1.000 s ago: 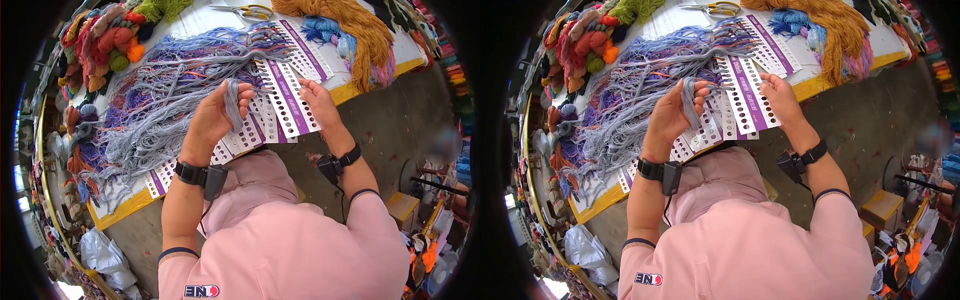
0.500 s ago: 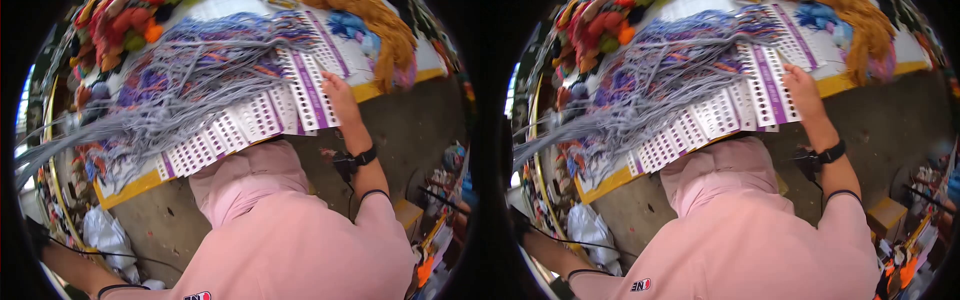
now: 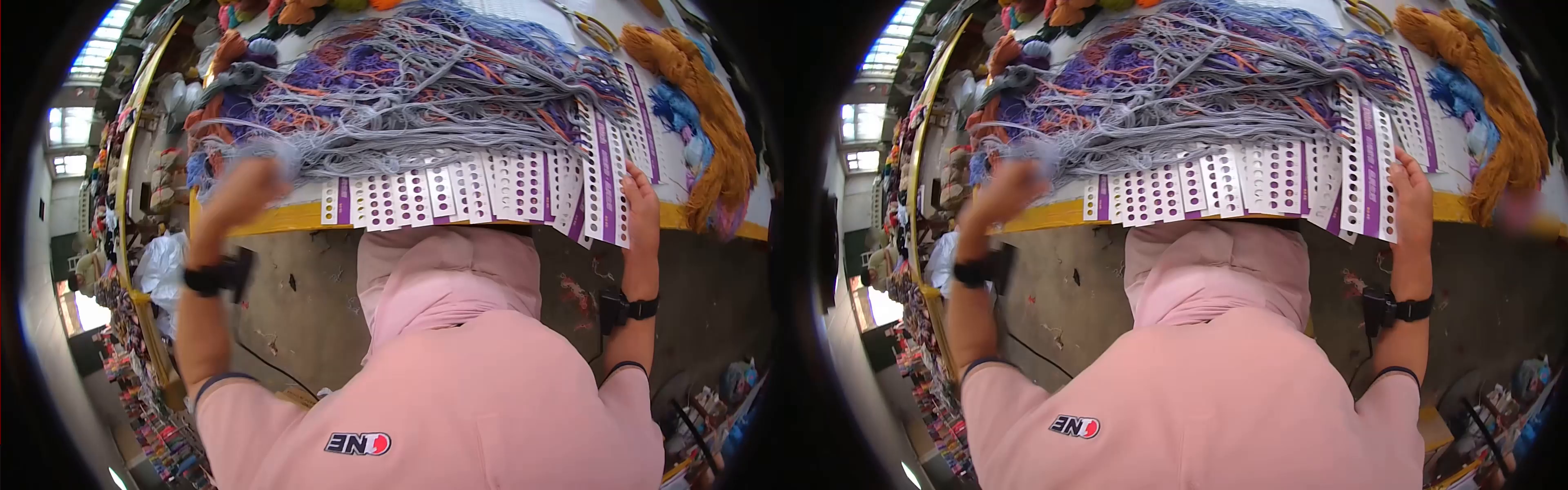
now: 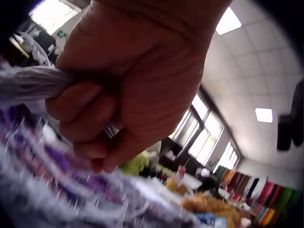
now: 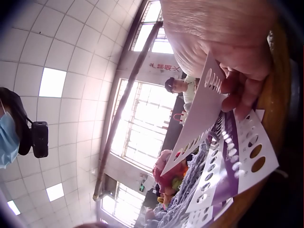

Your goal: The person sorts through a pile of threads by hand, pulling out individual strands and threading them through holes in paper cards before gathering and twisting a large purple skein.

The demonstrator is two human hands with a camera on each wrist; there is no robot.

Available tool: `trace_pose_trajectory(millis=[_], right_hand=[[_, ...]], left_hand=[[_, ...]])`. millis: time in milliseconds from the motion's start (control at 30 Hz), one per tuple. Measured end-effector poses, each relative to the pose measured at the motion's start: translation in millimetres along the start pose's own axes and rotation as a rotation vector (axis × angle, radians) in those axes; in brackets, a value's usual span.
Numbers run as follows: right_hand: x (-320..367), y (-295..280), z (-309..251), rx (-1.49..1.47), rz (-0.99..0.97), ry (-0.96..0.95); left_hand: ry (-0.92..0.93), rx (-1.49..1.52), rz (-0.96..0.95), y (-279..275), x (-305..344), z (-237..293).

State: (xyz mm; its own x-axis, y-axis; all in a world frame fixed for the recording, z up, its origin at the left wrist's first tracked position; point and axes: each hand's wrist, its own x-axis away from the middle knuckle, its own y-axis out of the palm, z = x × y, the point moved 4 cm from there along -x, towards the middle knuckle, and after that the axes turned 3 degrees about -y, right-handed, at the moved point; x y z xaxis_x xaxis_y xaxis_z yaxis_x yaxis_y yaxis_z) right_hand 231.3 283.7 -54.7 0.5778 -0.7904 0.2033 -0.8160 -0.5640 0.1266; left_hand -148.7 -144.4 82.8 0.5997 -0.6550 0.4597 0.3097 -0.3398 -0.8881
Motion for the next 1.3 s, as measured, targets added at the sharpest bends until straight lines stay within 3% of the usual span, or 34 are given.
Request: trace_pose_trajectory(millis=[67, 167, 267, 367, 467, 567, 600, 667, 767, 800, 900, 933, 1067, 1300], right_hand=[[-2, -3, 1, 0.009, -0.001, -0.002], [-6, -10, 6, 0.031, -0.001, 0.000], [-6, -7, 4, -0.016, -0.007, -0.016], [-5, -4, 2, -0.016, -0.007, -0.036], [-5, -4, 2, -0.012, -0.025, -0.027], [-6, -9, 3, 0.008, -0.025, -0.029], [-3, -1, 1, 0.002, -0.007, -0.027], [-3, 2, 1, 0.063, 0.031, -0.038], [7, 11, -21, 0.310, 0.087, -0.076], [3, 7, -13, 0.248, 0.101, -0.083], [8, 15, -16, 0.011, 0.069, -0.001], [10, 15, -20, 0.070, 0.074, 0.033], [6, 11, -12, -0.077, 0.037, 0.059], [4, 10, -11, -0.018, 0.043, 0.071]], left_hand=[[0.121, 0.096, -0.009, 65, 8, 23], [-0.029, 0.137, -0.078, 86, 28, 33], [-0.022, 0.141, -0.053, 83, 46, 26], [0.151, 0.141, 0.030, 83, 56, 23], [0.113, 0.293, 0.088, 83, 55, 1], [-0.029, 0.201, -0.008, 40, 43, 10], [-0.065, 0.288, 0.137, 24, 42, 17], [-0.072, 0.478, 0.429, -2, 25, 47], [0.218, 0.928, 0.373, -5, -16, 123], [0.359, 1.113, 0.346, -1, -30, 163], [0.507, 1.053, 0.180, 1, -62, 259], [0.550, 1.077, 0.145, 4, -76, 283], [0.402, 1.016, 0.169, 22, -129, 324], [0.347, 0.907, 0.258, 26, -134, 342]])
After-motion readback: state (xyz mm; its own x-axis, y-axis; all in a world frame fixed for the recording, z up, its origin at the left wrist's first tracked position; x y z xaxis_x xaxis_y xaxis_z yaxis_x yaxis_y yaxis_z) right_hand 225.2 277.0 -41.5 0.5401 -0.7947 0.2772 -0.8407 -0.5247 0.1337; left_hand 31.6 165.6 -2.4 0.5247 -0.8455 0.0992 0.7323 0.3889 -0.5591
